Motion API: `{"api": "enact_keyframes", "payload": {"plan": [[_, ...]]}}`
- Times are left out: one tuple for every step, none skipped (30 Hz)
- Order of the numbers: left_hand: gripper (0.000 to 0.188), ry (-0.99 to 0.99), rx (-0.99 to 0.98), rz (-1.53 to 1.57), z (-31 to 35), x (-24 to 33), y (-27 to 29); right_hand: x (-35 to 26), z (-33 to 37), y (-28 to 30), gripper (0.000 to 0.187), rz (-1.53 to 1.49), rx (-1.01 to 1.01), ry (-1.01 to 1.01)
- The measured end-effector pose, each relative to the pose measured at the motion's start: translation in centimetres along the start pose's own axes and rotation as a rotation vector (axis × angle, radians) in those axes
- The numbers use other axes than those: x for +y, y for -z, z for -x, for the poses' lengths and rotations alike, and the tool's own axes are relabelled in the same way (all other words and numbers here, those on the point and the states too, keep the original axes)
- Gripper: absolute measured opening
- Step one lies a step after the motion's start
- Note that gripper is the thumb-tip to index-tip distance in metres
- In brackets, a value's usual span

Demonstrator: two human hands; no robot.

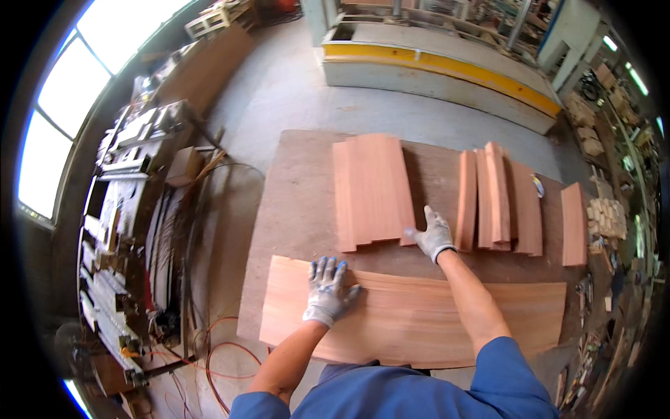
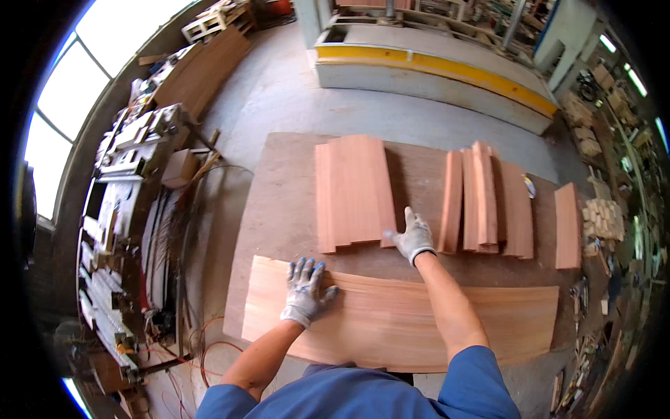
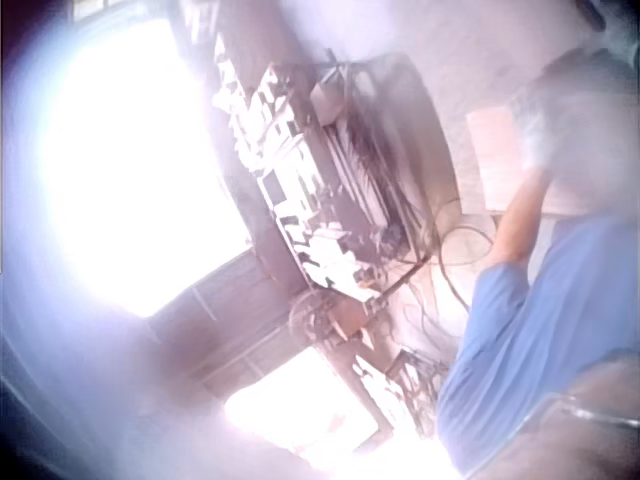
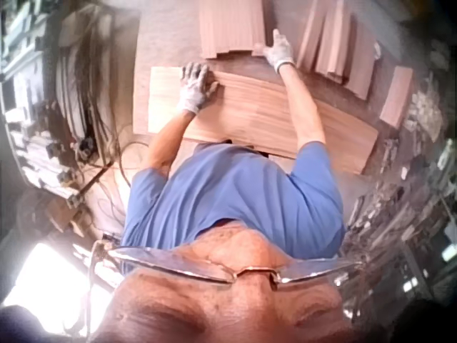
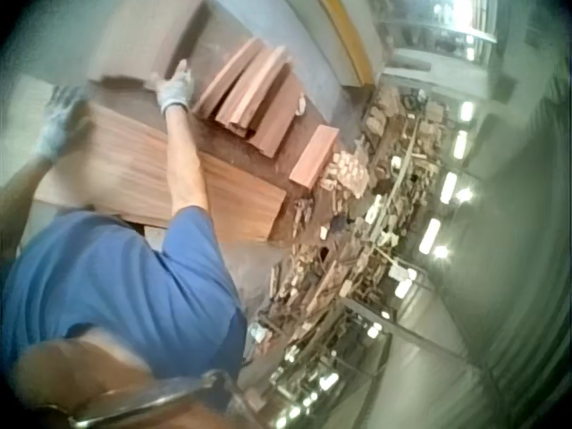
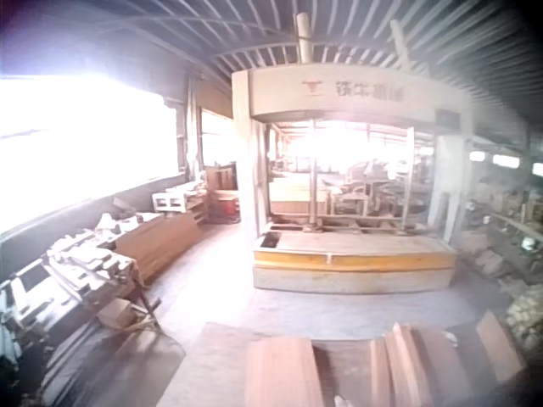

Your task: The person picks up and places wooden planks on a workbench, then walks to another area to position a plank on a jig. The person returns to the workbench and arranges several planks into neat stacks.

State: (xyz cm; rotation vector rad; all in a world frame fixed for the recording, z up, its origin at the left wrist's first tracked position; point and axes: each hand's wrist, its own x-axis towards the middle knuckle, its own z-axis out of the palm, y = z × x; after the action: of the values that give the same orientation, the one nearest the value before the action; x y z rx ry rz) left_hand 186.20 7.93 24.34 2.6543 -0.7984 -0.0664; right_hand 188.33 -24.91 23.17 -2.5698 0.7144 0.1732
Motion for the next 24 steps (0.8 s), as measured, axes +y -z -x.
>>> {"api": "enact_keyframes", "payload": {"plan": [[0.071, -0.011, 0.008, 0.006, 0.1, -0.3, -0.3, 2.1, -0.4, 0.4, 0.089, -0.042, 0.170, -0.030], [0.071, -0.022, 0.016, 0.013, 0.1, -0.4, -0.6, 4.9, -1.4, 0.7, 0.090, 0.073, 0.293, -0.109], [0.071, -0.027, 0.023, 0.001, 0.3, -0.6, -0.6, 5.6, -1.3, 1.9, 0.086, 0.114, 0.289, -0.232], [0.070, -0.027, 0.022, -0.009, 0.3, -0.6, -0.7, 6.1, -1.0, 3.2, 0.081, 0.155, 0.285, -0.354], [0.070, -0.025, 0.022, -0.018, 0.4, -0.5, -0.9, 7.2, -1.0, 3.3, 0.074, 0.166, 0.291, -0.425], [0.070, -0.032, 0.025, -0.031, 0.2, -0.4, -0.9, 8.5, -0.9, 3.2, 0.074, 0.125, 0.225, -0.493], [0.070, -0.040, 0.022, -0.032, 0.1, -0.5, -1.0, 9.3, -0.8, 2.7, 0.073, 0.079, 0.155, -0.552], [0.070, -0.048, 0.024, -0.031, 0.0, -0.4, -1.2, 10.2, -0.7, 2.3, 0.073, 0.033, 0.084, -0.609], [0.070, -0.047, 0.024, -0.037, 0.1, -0.6, -1.1, 9.6, -0.3, 1.9, 0.067, 0.029, 0.169, -0.581], [0.070, -0.044, 0.026, -0.042, 0.1, -0.7, -1.1, 9.7, -0.1, 1.4, 0.063, -0.047, 0.232, -0.533], [0.070, -0.045, 0.021, -0.028, 0.0, -0.7, -1.2, 9.8, 0.0, 0.7, 0.059, -0.121, 0.295, -0.482], [0.070, -0.035, 0.017, -0.021, 0.0, -0.8, -1.2, 8.8, 0.1, 0.8, 0.057, -0.201, 0.278, -0.434], [0.070, -0.023, 0.004, -0.017, 0.4, -0.9, -1.1, 7.9, 0.4, 0.7, 0.054, -0.286, 0.259, -0.394], [0.070, -0.014, -0.007, -0.031, 0.7, -1.0, -1.0, 7.0, 0.4, 0.9, 0.052, -0.367, 0.239, -0.354], [0.070, -0.017, -0.012, -0.042, 0.4, -0.8, -1.0, 5.4, 0.7, 1.5, 0.051, -0.375, 0.240, -0.301], [0.070, -0.019, -0.017, -0.052, 0.2, -0.6, -0.9, 4.4, 0.8, 1.7, 0.051, -0.384, 0.241, -0.248], [0.071, -0.014, -0.019, -0.046, 0.1, -0.5, -0.6, 4.9, -0.6, -0.3, 0.048, -0.312, 0.270, -0.168], [0.071, -0.017, -0.024, -0.045, 0.1, -0.5, -0.6, 4.5, -1.1, -1.2, 0.048, -0.183, 0.308, -0.113], [0.071, -0.007, -0.024, -0.044, 0.3, -0.7, -0.6, 2.8, -1.1, -0.8, 0.049, -0.201, 0.238, -0.060], [0.071, 0.002, -0.024, -0.043, 0.4, -1.0, -0.6, 1.3, -1.0, -0.3, 0.051, -0.219, 0.169, -0.008], [0.071, -0.013, -0.022, -0.041, 0.0, -0.7, -0.5, 2.6, -1.6, -1.9, 0.062, -0.163, 0.231, 0.071], [0.071, -0.014, -0.025, -0.040, 0.0, -0.4, -0.3, 2.7, -2.0, -2.3, 0.065, -0.164, 0.180, 0.038], [0.071, -0.017, -0.028, -0.038, -0.1, -0.2, -0.2, 3.0, -2.4, -2.7, 0.068, -0.164, 0.130, 0.004], [0.071, -0.012, -0.037, -0.036, 0.1, -0.2, -0.2, 3.0, -2.4, -3.0, 0.072, -0.164, 0.074, -0.031]]}}
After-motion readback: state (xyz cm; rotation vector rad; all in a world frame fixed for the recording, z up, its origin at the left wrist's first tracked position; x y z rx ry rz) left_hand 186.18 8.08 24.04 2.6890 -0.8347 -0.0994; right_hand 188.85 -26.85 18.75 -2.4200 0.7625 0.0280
